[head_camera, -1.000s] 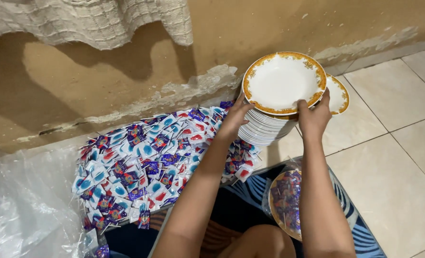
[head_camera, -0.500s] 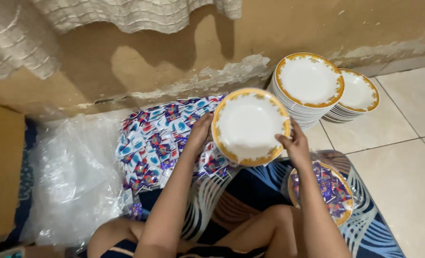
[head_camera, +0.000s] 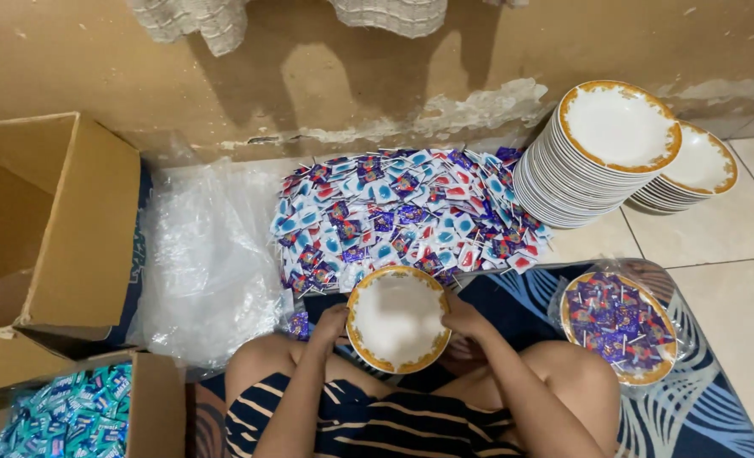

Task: Packing ceramic plates into plastic bags and filling them with small sachets

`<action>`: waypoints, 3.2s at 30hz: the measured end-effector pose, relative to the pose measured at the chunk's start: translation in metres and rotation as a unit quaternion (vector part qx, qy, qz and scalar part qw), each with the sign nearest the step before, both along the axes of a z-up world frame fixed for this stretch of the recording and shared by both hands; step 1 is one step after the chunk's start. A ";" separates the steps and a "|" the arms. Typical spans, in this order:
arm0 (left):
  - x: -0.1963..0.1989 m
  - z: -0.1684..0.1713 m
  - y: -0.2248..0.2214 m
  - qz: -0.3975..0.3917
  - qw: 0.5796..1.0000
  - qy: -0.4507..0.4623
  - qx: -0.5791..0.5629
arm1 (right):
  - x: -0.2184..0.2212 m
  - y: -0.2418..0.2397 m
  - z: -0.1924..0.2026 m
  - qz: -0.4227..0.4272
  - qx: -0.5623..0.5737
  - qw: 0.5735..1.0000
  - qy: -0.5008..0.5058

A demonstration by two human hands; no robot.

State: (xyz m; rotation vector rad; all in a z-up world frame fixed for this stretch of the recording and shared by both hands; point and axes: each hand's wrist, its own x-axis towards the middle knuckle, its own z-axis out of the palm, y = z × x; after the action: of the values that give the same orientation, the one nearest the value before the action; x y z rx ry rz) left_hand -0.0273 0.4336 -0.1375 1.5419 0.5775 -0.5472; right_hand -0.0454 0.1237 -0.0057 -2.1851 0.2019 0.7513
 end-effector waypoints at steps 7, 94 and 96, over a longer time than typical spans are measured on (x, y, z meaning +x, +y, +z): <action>-0.012 0.065 -0.002 -0.075 0.993 -0.075 -0.048 | -0.012 -0.002 0.019 -0.002 -0.063 0.998 -0.027; 0.041 0.161 0.047 0.320 0.820 -0.252 -0.402 | 0.020 0.010 0.006 -0.301 0.417 0.811 -0.279; 0.046 0.148 0.039 0.256 0.862 -0.203 -0.389 | 0.024 0.012 0.007 -0.327 0.450 0.794 -0.244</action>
State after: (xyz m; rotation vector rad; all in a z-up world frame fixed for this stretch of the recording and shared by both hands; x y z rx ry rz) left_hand 0.0188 0.4731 0.0103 0.6469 0.3423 -0.0064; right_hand -0.0218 0.1355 0.0017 -1.1757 0.2446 -0.1487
